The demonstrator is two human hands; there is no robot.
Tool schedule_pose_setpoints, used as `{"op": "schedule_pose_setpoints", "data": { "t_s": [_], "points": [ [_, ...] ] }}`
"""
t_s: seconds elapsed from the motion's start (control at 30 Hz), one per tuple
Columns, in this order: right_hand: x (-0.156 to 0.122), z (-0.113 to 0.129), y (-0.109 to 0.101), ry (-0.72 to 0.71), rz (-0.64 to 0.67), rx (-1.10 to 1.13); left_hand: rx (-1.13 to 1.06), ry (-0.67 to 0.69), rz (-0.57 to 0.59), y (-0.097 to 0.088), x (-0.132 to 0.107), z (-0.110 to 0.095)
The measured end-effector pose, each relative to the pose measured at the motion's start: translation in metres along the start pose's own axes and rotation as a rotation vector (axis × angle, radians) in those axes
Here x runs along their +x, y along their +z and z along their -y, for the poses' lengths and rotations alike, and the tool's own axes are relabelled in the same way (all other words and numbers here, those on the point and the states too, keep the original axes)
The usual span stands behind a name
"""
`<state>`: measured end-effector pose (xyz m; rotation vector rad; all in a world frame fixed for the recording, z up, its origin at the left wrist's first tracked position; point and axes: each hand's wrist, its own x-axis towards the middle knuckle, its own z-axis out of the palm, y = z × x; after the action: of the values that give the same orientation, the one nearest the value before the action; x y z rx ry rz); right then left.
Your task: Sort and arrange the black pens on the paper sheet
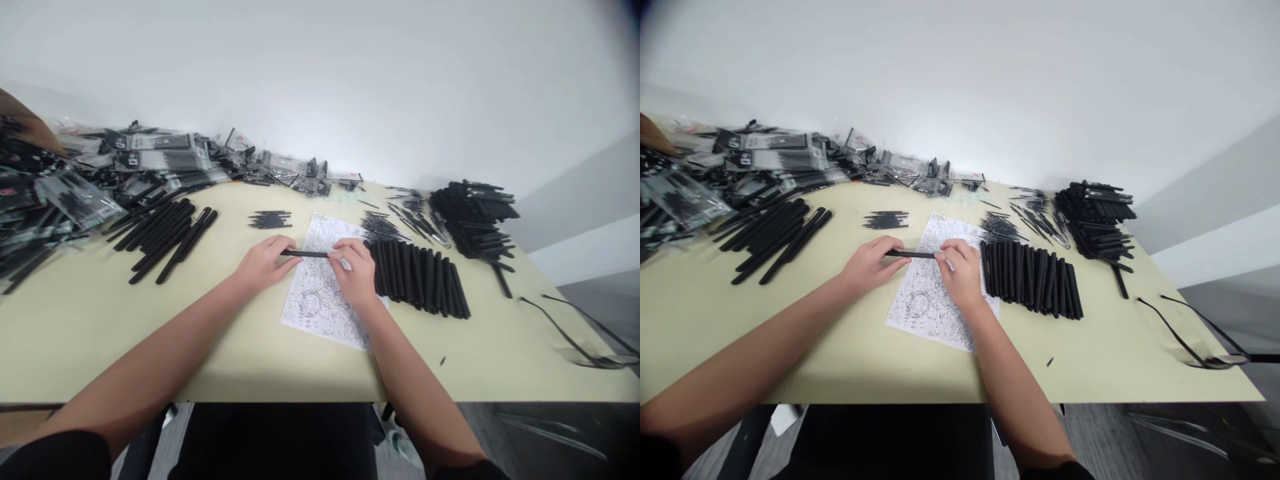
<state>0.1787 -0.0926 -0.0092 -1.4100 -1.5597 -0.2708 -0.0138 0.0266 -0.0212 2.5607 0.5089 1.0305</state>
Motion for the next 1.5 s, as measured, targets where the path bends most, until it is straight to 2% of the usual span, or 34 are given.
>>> {"op": "schedule_pose_setpoints", "data": {
  "t_s": [0.27,0.67,0.87,1.23,1.5],
  "points": [
    [0.001,0.005,-0.002,0.048,0.031,-0.024,0.081,-0.001,0.012,-0.004,0.001,-0.004],
    [0.002,0.006,-0.002,0.180,0.066,-0.045,0.066,-0.029,0.015,-0.004,0.002,-0.004],
    [0.002,-0.001,0.000,0.121,0.062,0.017,0.032,-0.027,-0.010,-0.002,0.002,-0.003],
    [0.002,-0.002,0.001,0.131,0.007,0.042,-0.032,-0.033,-0.096,-0.006,0.002,-0.005],
    [0.002,0.002,-0.002,0.251,0.132,-0.032,-0.063,0.053,-0.068,-0.002,0.003,-0.002]
  ]
}}
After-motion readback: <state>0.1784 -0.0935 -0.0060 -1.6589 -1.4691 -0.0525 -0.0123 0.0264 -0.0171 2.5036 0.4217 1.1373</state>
